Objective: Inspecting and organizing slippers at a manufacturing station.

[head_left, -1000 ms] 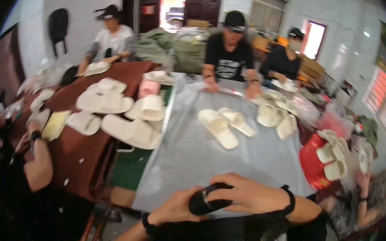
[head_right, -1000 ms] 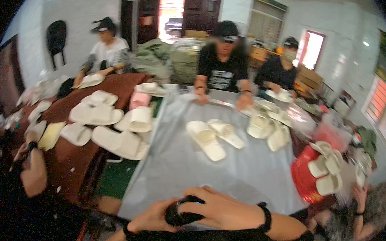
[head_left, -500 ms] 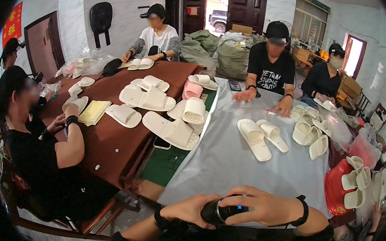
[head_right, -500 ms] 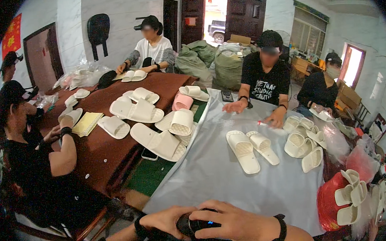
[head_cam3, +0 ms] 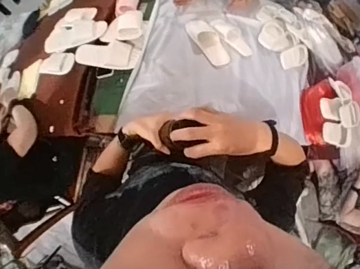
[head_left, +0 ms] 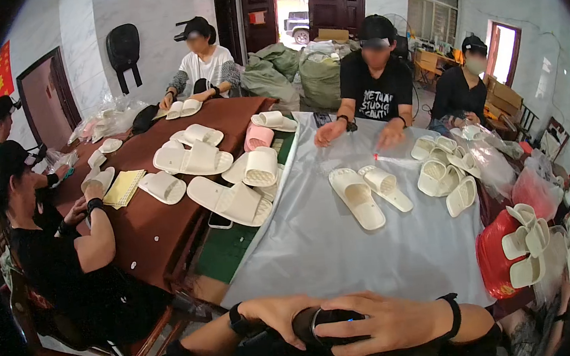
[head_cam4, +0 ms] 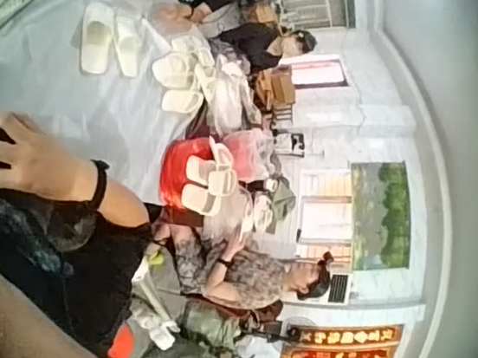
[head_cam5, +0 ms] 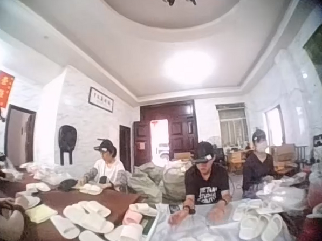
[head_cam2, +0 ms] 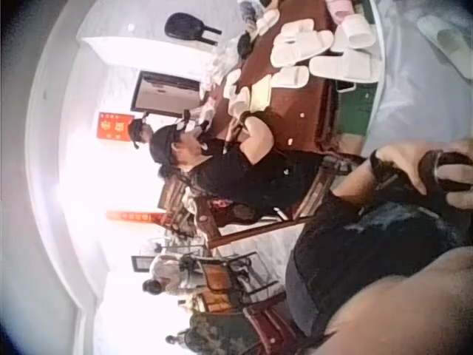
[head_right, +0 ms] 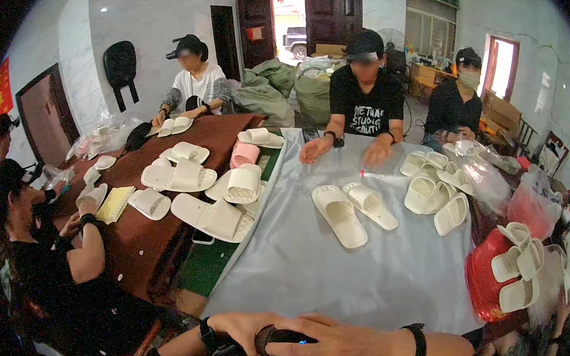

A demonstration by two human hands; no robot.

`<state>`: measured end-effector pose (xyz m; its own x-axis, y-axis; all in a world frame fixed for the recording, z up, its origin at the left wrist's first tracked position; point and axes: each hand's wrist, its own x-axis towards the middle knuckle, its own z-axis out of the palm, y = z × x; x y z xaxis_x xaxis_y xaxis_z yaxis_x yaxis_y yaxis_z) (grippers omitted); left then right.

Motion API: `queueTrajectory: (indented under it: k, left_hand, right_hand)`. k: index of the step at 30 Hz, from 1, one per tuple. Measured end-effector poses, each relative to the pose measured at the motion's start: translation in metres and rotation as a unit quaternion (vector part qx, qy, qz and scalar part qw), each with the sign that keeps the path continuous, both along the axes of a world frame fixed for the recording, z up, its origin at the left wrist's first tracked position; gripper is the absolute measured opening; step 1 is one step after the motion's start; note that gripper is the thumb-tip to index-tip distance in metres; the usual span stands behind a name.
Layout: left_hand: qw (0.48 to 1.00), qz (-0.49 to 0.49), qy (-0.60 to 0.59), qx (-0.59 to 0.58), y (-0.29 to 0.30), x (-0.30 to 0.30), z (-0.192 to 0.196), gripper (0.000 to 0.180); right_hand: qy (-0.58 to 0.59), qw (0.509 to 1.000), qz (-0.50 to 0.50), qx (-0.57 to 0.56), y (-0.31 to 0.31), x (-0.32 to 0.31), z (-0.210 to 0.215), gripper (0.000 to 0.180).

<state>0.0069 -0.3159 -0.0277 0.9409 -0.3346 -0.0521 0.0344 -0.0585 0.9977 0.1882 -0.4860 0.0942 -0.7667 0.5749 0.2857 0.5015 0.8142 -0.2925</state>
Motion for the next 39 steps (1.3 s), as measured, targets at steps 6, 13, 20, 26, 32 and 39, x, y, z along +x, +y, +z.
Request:
queueTrajectory:
  k: [6, 13, 20, 26, 32, 39]
  left_hand:
    - [0.998, -0.029, 0.016, -0.049, -0.002, 0.017, 0.005, 0.089]
    - [0.955, 0.203, -0.205, 0.070, -0.003, 0.018, 0.034, 0.090]
    - [0.853, 0.277, -0.415, 0.150, -0.005, 0.021, 0.096, 0.082]
    - [0.799, 0.267, -0.511, 0.170, -0.003, 0.015, 0.138, 0.042]
    - [0.749, 0.261, -0.576, 0.198, -0.010, 0.006, 0.164, 0.033]
    - [0.714, 0.282, -0.597, 0.234, -0.024, -0.004, 0.188, 0.026]
  right_hand:
    - [0.032, 0.993, -0.058, 0.099, -0.032, 0.017, 0.030, 0.024]
    - [0.336, 0.909, -0.189, 0.155, -0.040, 0.037, 0.002, 0.030]
    - [0.429, 0.846, -0.234, 0.215, -0.045, 0.048, -0.037, 0.066]
    - [0.514, 0.763, -0.385, 0.074, -0.052, 0.040, -0.050, 0.074]
    - [0.486, 0.789, -0.306, 0.219, -0.025, 0.039, -0.061, 0.073]
    - [0.511, 0.796, -0.307, 0.104, -0.033, 0.036, -0.056, 0.069]
